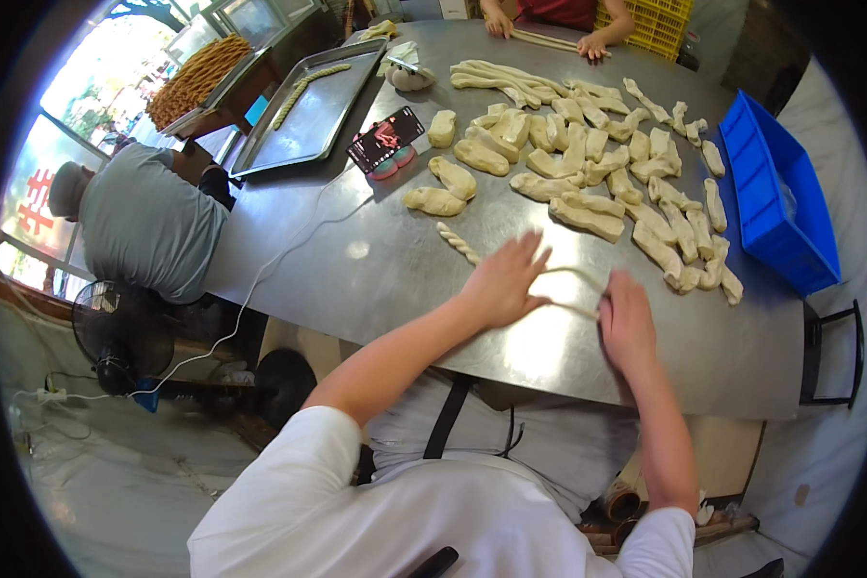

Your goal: The person prepares dough for mahua by rolling it into long thin ropes and twisting them together.

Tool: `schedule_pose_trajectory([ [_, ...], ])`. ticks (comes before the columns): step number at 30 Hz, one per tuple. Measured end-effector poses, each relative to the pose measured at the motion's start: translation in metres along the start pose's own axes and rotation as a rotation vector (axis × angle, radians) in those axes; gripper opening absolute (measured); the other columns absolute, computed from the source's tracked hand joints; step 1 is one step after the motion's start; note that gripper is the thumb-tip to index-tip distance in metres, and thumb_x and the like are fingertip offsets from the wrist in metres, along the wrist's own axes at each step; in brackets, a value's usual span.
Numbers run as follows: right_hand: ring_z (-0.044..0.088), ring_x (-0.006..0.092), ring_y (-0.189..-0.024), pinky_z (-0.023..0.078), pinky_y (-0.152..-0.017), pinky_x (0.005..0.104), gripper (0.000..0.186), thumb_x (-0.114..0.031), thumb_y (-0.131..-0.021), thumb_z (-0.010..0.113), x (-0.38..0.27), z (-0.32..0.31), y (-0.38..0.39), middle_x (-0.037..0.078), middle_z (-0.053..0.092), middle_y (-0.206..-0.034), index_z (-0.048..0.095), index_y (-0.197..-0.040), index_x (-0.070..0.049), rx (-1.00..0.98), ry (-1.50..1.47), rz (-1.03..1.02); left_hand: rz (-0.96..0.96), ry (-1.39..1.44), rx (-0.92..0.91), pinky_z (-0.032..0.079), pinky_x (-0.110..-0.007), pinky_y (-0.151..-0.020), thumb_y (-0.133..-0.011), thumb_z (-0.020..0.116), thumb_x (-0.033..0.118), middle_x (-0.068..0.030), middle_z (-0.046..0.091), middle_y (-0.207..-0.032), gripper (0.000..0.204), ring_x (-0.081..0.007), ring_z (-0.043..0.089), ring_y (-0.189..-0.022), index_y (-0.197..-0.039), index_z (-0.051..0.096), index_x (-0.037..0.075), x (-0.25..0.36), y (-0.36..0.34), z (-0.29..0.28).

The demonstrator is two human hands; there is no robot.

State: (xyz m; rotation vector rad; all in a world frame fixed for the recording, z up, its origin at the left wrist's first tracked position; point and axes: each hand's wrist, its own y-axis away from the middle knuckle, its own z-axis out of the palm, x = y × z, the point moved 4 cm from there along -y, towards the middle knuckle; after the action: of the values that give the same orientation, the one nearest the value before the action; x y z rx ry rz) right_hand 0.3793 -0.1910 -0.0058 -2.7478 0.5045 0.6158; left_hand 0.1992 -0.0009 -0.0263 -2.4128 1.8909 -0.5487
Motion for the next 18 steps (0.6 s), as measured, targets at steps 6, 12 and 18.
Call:
schedule_pose_trajectory([
  [6, 0.057, 0.0442, -0.139, 0.044, -0.118, 0.0577, 0.024, -0.015, -0.101, 0.071, 0.01, -0.047, 0.016, 0.025, 0.063, -0.148, 0.064, -0.12, -0.003, -0.17, -0.499, 0.609, -0.182, -0.124, -0.073, 0.022, -0.069, -0.132, -0.103, 0.064, 0.064, -0.0367, 0.032, -0.174, 0.092, -0.0535, 0.029, -0.163, -0.173, 0.037, 0.01, 0.042, 0.039, -0.012],
  [12, 0.062, 0.0433, -0.131, 0.049, -0.112, 0.0504, 0.029, -0.016, -0.102, 0.07, 0.008, -0.01, 0.041, 0.022, 0.066, -0.146, 0.064, -0.125, 0.0, 0.036, 0.041, -0.104, 0.135, 0.08, -0.101, 0.028, -0.055, -0.134, -0.098, 0.074, 0.055, -0.034, 0.036, -0.173, 0.089, -0.0493, 0.035, -0.161, -0.168, 0.045, 0.007, 0.026, 0.017, -0.001],
  [18, 0.068, 0.0434, -0.119, 0.046, -0.117, 0.0537, 0.026, -0.023, -0.106, 0.066, 0.013, -0.046, -0.01, 0.021, 0.077, -0.119, 0.07, -0.118, -0.001, -0.015, -0.179, 0.451, -0.173, -0.051, 0.111, 0.021, -0.069, -0.132, -0.103, 0.062, 0.066, -0.0372, 0.031, -0.174, 0.09, -0.0537, 0.025, -0.165, -0.172, 0.039, 0.013, 0.033, -0.013, 0.013],
])
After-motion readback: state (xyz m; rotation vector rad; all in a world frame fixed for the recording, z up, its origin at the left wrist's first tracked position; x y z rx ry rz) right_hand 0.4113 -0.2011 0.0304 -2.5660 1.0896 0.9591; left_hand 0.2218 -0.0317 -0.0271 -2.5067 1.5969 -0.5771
